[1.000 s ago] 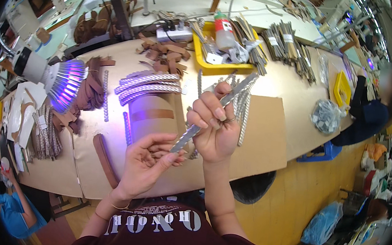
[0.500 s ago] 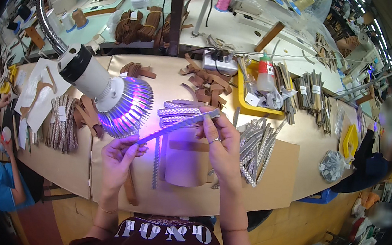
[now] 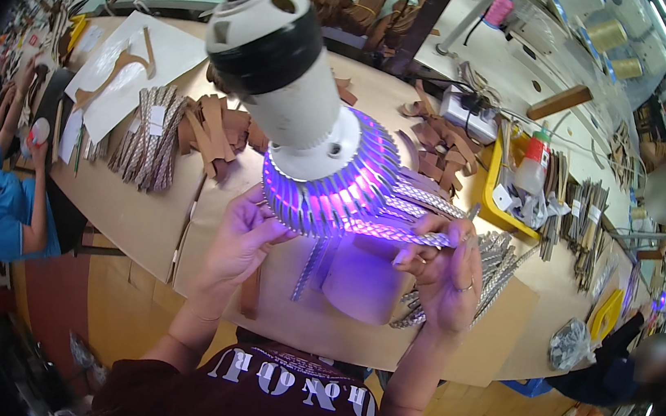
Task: The person wraps multiple braided cords around a cylindrical cardboard form, layering them in parallel rows. The person handles the cords by hand, aligning and pressing them onto the form under a purple UV lamp.
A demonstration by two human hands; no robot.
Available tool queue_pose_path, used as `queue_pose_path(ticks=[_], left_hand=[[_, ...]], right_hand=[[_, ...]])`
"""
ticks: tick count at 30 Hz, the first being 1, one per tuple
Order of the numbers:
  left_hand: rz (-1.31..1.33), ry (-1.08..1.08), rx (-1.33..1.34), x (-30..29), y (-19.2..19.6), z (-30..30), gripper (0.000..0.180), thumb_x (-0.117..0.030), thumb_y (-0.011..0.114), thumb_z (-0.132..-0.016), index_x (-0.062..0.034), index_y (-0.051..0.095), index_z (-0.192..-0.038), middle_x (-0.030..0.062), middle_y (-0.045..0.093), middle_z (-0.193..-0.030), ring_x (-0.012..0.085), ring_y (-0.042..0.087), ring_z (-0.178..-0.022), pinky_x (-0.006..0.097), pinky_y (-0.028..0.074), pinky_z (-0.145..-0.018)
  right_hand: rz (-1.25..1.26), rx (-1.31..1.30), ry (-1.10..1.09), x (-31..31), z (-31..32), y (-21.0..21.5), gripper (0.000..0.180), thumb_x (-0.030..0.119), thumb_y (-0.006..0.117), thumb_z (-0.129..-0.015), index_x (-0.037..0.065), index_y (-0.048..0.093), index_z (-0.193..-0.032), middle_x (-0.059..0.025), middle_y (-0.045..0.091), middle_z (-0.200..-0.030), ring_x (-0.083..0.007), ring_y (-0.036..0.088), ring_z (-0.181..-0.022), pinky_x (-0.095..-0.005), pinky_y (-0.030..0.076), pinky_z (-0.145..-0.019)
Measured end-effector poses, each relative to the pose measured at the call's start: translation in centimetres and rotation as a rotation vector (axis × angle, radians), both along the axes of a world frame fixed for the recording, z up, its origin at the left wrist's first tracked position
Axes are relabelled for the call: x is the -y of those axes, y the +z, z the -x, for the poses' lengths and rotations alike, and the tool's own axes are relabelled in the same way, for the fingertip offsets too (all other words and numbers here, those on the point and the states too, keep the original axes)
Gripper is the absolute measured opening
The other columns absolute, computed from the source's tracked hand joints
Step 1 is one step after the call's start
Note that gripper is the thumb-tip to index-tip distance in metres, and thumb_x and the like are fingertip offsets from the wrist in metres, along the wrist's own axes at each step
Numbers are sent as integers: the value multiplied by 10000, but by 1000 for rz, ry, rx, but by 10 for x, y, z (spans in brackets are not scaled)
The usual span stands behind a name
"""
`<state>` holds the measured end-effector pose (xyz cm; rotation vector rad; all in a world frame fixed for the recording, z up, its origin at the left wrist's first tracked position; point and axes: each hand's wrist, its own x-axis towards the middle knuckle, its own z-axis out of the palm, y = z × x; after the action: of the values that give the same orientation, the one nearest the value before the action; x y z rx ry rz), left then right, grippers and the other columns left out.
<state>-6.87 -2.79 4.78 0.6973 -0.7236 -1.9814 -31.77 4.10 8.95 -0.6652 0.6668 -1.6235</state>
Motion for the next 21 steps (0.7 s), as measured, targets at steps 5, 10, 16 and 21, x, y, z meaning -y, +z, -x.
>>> queue_pose_path(ticks=[5, 10, 16, 21], left_hand=[[49, 33, -26, 7, 3, 16, 374, 38, 632, -904, 23, 505, -1255, 75, 647, -1054, 125, 650, -960, 253, 564, -835], [200, 126, 147, 10, -3, 21, 369, 73, 626, -873, 28, 523, -1224, 73, 663, -1020, 94, 646, -917, 239, 539, -822], [273, -9, 310, -3, 4, -15, 410, 89, 689, -815, 28, 555, -1199, 111, 683, -1014, 172, 682, -971, 291, 563, -860], [210, -526, 224, -30, 13, -43, 419, -51, 718, -863, 31, 556, -1241, 110, 682, -1028, 184, 679, -953, 310, 556, -844]], right_hand=[[36, -186, -92, -2, 12, -1, 199, 260, 385, -1070, 62, 391, -1086, -238, 546, -1160, -288, 662, -880, -407, 586, -801], [-102, -248, -117, 1, 3, 5, 327, 188, 452, -1046, 33, 381, -1325, -198, 569, -1184, -248, 651, -913, -349, 569, -806], [-246, -169, -114, 24, -27, -1, 350, 129, 525, -1018, -26, 499, -1330, -126, 669, -1071, -110, 605, -756, -247, 507, -715], [-241, -296, 208, 32, -40, 1, 226, 153, 544, -1016, -14, 623, -1145, -13, 645, -843, -74, 565, -677, -206, 455, -653]])
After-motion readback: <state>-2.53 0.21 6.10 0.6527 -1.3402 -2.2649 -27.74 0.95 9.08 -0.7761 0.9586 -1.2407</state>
